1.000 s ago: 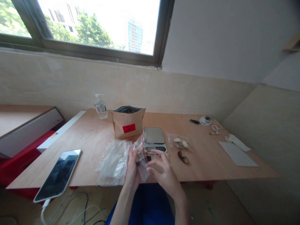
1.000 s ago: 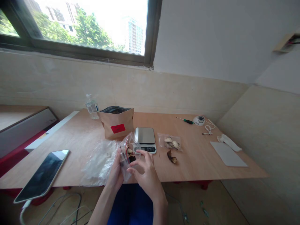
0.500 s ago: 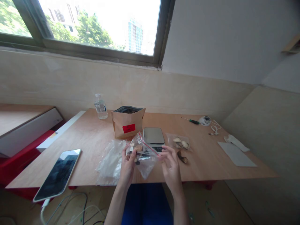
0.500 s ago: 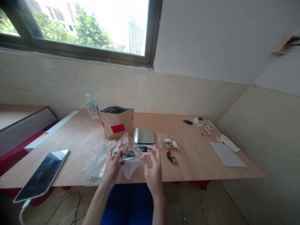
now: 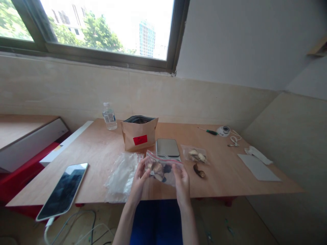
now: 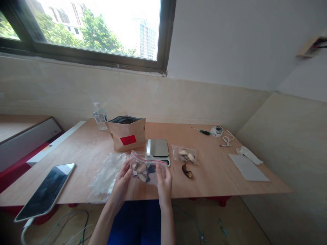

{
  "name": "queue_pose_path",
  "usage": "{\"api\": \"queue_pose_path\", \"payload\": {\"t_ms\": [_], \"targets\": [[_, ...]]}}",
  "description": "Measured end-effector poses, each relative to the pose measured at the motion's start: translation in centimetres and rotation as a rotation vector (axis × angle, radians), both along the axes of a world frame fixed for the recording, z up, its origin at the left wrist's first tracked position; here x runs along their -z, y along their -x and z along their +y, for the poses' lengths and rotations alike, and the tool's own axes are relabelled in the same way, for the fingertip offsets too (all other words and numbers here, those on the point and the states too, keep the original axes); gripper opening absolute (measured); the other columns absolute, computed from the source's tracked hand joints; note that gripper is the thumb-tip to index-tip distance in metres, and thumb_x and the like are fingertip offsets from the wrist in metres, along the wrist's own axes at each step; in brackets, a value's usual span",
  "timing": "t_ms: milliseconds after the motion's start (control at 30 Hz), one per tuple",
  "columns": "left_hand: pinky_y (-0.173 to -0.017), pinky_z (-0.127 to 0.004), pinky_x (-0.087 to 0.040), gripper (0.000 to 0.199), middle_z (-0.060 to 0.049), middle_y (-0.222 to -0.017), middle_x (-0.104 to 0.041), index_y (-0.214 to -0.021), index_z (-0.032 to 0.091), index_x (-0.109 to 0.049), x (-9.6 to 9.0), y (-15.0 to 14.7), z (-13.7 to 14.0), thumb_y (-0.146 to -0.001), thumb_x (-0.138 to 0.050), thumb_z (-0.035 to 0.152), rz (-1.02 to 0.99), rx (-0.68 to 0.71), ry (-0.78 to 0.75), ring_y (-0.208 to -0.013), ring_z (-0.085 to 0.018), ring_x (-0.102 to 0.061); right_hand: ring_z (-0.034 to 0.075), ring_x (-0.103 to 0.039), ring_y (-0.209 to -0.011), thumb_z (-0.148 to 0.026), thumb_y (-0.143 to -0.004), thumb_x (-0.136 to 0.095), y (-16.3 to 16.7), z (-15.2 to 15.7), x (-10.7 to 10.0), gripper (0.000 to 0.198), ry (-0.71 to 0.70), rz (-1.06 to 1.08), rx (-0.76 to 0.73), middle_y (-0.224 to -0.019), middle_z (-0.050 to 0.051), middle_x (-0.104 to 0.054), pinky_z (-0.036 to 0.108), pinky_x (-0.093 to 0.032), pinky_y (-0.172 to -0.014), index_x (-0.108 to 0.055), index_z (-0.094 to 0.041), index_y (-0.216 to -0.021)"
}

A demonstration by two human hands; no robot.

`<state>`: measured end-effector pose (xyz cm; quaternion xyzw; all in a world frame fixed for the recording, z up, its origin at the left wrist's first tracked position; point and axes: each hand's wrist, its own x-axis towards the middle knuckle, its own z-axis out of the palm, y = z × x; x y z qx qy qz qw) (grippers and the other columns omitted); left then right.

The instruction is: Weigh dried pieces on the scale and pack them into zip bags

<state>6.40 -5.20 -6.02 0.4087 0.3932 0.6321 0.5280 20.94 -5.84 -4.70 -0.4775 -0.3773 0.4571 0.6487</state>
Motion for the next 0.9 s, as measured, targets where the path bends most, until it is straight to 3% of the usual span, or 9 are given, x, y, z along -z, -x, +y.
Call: {"api": "queue_pose_path", "payload": {"t_ms": [133, 267, 467, 667, 900], "targets": [[-0.091, -0.031, -0.042, 0.034, -0.005, -0.100, -0.067, -0.098, 0.019, -0.065, 0.0, 0.1, 0.3, -0.077, -0.061, 0.045, 0.075, -0.096, 0.040, -0.100, -0.021, -0.059, 0.023, -0.065, -0.094, -0.049, -0.083, -0.054, -0.7, 0.0, 0.6, 0.037, -0.012, -0.053, -0.025, -0.097, 0.009, -0.071, 0.035, -0.048, -0.088, -0.067, -0.017, -0.095], [-0.070, -0.023, -0.044, 0.028, -0.001, -0.076, -0.063, -0.081, 0.017, -0.063, -1.2, -0.3, -0.2, -0.077, -0.061, 0.044, 0.149, -0.199, 0.026, -0.074, -0.015, -0.057, 0.024, -0.064, -0.095, -0.053, -0.085, -0.048, -0.9, 0.2, 1.3, 0.044, -0.001, -0.134, -0.095, -0.099, 0.010, -0.071, 0.036, -0.048, -0.086, -0.066, -0.016, -0.103], [-0.076, -0.023, -0.042, 0.023, -0.001, -0.076, -0.063, -0.078, 0.017, -0.064, -2.2, -0.4, -0.6, -0.078, -0.062, 0.040, 0.168, -0.262, -0.027, -0.078, -0.016, -0.057, 0.024, -0.061, -0.102, -0.051, -0.088, -0.044, -0.9, 0.2, 1.2, 0.044, -0.068, -0.219, 0.036, -0.108, 0.010, -0.068, 0.037, -0.046, -0.091, -0.065, -0.017, -0.106], [-0.070, -0.023, -0.042, 0.025, 0.000, -0.073, -0.060, -0.078, 0.017, -0.062, -1.8, -1.3, -0.5, -0.078, -0.062, 0.041, 0.116, -0.275, 0.004, -0.071, -0.014, -0.054, 0.020, -0.064, -0.070, -0.052, -0.086, -0.046, -0.8, -0.3, 0.8, 0.041, -0.075, -0.248, 0.289, -0.072, 0.006, -0.069, 0.030, -0.050, -0.069, -0.065, -0.016, -0.086], [-0.072, -0.022, -0.042, 0.024, 0.000, -0.077, -0.063, -0.084, 0.017, -0.064, -1.2, -1.3, -0.3, -0.077, -0.064, 0.040, 0.077, -0.287, 0.038, -0.074, -0.012, -0.055, 0.024, -0.067, -0.074, -0.053, -0.078, -0.058, -1.4, 0.1, 1.3, 0.041, -0.025, -0.184, 0.304, -0.078, 0.010, -0.072, 0.033, -0.051, -0.069, -0.065, -0.014, -0.085]]}}
